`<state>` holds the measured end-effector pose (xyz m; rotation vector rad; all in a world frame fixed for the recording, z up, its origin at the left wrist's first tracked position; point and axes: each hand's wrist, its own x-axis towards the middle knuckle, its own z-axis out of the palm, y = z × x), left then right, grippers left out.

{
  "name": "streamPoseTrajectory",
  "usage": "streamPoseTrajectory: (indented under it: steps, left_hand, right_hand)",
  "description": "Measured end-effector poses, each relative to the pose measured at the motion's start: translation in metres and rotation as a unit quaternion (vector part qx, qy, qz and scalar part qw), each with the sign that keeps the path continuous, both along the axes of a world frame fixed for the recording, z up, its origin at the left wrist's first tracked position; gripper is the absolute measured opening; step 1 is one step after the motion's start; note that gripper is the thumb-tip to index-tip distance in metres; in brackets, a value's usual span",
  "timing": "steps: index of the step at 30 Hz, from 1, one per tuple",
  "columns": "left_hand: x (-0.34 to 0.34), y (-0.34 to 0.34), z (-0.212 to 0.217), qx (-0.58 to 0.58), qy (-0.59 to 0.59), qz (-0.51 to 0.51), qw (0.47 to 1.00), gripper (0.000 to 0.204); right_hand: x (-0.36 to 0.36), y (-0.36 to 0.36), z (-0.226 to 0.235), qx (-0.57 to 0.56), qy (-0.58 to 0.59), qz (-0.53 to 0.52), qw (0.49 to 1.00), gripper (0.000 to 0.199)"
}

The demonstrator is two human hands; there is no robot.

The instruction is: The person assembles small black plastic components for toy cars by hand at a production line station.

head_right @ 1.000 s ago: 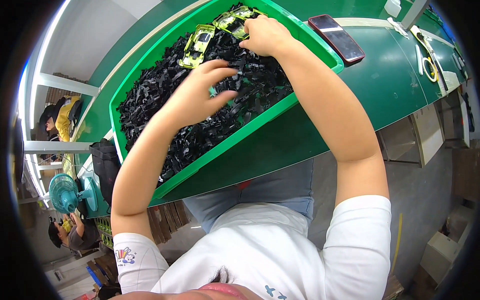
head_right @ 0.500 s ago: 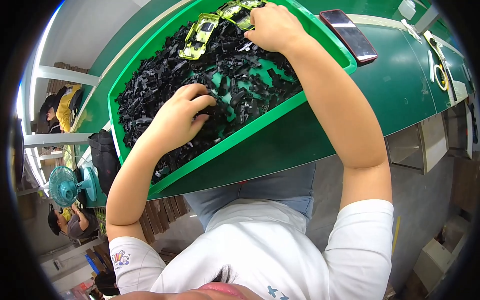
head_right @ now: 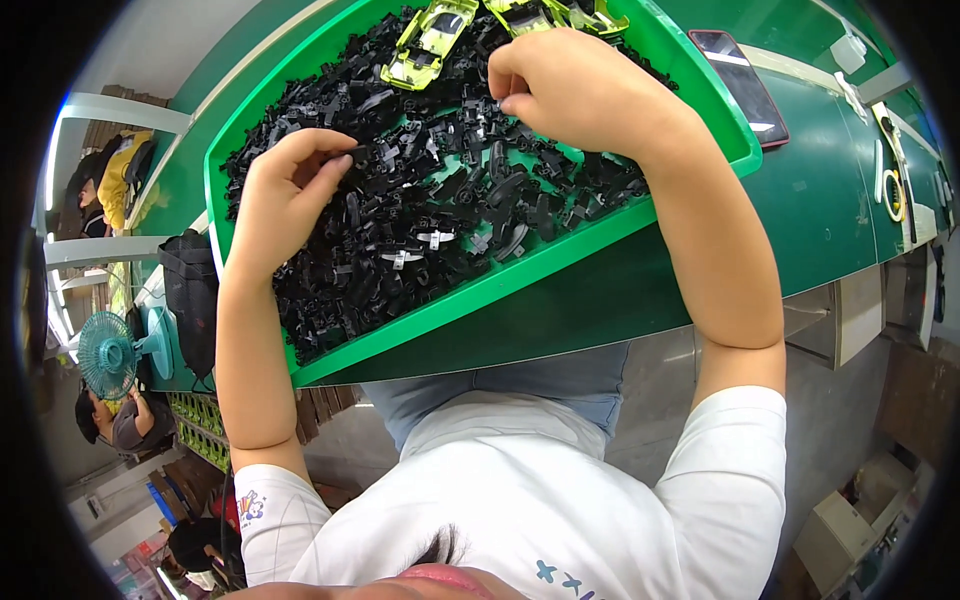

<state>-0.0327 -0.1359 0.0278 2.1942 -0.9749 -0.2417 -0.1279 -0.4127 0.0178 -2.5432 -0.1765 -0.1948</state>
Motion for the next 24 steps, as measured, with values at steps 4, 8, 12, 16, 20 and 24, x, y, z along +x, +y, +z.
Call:
streamPoseTrajectory:
  steps: [4,8,12,16,20,24]
  left_hand:
    - [0.006,-0.002,-0.003,-0.02,-0.014,0.015,1.0,0.012]
    - [0.008,-0.002,-0.004,-0.024,-0.031,0.008,0.999,0.011]
    - [0.009,-0.003,-0.002,-0.022,-0.027,0.007,0.999,0.011]
    - [0.006,-0.004,-0.001,-0.027,-0.034,-0.003,0.999,0.01]
    - [0.006,-0.004,-0.001,-0.028,-0.034,-0.011,0.999,0.011]
    - [0.009,-0.001,-0.007,-0.026,-0.035,-0.019,0.999,0.013]
  right_hand:
    - [-0.004,0.006,-0.002,-0.059,0.101,0.093,0.989,0.021]
    - [-0.006,0.019,-0.006,-0.127,0.162,0.136,0.969,0.03]
    - [-0.004,0.026,-0.009,-0.153,0.186,0.154,0.958,0.03]
    - [-0.002,0.026,-0.009,-0.165,0.169,0.173,0.956,0.025]
    - [-0.003,0.019,0.001,-0.044,0.112,0.16,0.98,0.014]
    - [-0.001,0.022,0.006,0.052,0.149,0.156,0.975,0.013]
